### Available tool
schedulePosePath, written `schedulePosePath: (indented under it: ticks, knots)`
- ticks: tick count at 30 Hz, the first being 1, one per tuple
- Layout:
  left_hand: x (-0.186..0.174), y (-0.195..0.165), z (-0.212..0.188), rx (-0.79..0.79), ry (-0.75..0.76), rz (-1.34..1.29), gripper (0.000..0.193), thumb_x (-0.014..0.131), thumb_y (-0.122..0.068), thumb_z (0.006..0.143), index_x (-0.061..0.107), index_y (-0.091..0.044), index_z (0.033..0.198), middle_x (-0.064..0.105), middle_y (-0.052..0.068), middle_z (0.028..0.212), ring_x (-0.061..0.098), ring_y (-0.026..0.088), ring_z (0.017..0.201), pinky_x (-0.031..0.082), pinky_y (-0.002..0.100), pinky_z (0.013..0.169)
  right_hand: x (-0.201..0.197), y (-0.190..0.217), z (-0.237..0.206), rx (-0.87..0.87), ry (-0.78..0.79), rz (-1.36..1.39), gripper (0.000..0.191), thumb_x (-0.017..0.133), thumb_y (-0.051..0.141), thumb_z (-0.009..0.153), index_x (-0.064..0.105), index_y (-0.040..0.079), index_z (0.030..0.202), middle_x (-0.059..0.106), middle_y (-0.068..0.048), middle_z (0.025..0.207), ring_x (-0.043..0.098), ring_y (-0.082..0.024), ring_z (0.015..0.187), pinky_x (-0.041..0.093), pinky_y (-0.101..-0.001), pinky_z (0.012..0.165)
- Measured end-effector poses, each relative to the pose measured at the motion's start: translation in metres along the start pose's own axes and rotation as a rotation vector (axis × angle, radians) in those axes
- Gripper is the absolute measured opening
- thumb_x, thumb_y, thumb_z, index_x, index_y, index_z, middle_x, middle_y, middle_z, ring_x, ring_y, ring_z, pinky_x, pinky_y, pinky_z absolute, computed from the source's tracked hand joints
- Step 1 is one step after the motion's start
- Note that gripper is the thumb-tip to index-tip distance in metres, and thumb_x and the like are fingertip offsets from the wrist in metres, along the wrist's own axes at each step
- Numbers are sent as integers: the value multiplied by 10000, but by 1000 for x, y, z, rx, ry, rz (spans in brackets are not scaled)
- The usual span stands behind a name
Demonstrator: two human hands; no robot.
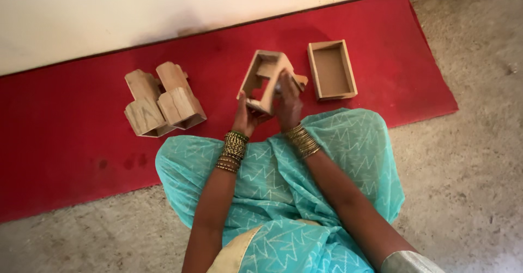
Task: The person sits on a red mat on the floor and wipes a set of wooden objects, including open boxes and shaped wooden pieces, one at a time with a white cloth, turning each item to wipe its surfaces and setting it aside before picking up the next.
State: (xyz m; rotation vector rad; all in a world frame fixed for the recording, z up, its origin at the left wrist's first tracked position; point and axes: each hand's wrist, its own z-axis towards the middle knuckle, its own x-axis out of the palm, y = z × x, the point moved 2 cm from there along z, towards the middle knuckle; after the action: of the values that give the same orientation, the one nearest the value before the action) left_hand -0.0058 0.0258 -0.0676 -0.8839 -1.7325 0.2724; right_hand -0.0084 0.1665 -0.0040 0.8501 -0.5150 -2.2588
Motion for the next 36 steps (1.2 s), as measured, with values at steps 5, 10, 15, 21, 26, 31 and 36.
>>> schedulePosePath:
  ticks: [5,10,15,21,26,31,36]
  knots:
    - [-1,-4,3,-13,139,-119,935,547,-780,947,519,54,1370,639,195,1216,661,301,1033,606,446,875,4,12,-12,-204,65,58,448,435,-6,1114,524,111,1537,494,-63,1622,575,-284,1402,626,-478,1082]
    - [6,-2,-4,-13,90,105,811,514,-729,906,452,-48,1343,602,198,1243,659,321,1117,605,522,958,-3,-6,1,11,108,21,375,510,52,1072,612,102,1429,581,-123,1502,704,-215,1146,635,-319,732]
    - [13,0,-5,33,191,72,854,339,-797,932,467,-67,1357,603,190,1237,653,325,1116,587,533,934,-9,-12,5,94,22,30,391,501,47,1071,601,107,1444,608,-105,1482,718,-214,1161,657,-340,797]
    - [5,-2,4,44,217,-202,869,354,-780,986,491,-48,1433,599,146,1325,631,283,1135,553,466,978,4,20,-17,-197,68,184,381,527,-7,1067,603,67,1434,586,-153,1489,606,-335,1369,532,-431,1106]
    - [0,-7,6,85,108,-240,906,407,-796,959,471,-63,1488,577,140,1399,615,280,1162,548,448,982,7,28,-26,-195,137,256,393,538,-50,1040,622,50,1410,589,-189,1475,563,-346,1404,508,-446,1175]
    - [2,-8,3,-14,111,-231,1009,379,-865,888,466,-50,1476,573,192,1400,601,338,1201,562,498,962,3,14,-26,152,156,268,459,551,-69,933,658,19,1370,627,-214,1418,627,-325,1312,553,-382,1063]
    - [8,-10,-5,-28,157,-18,996,331,-861,892,454,-68,1481,577,182,1390,605,345,1176,565,511,917,3,8,-26,315,93,519,431,545,-2,985,612,-22,1411,683,-200,1359,663,-291,1282,518,-345,1084]
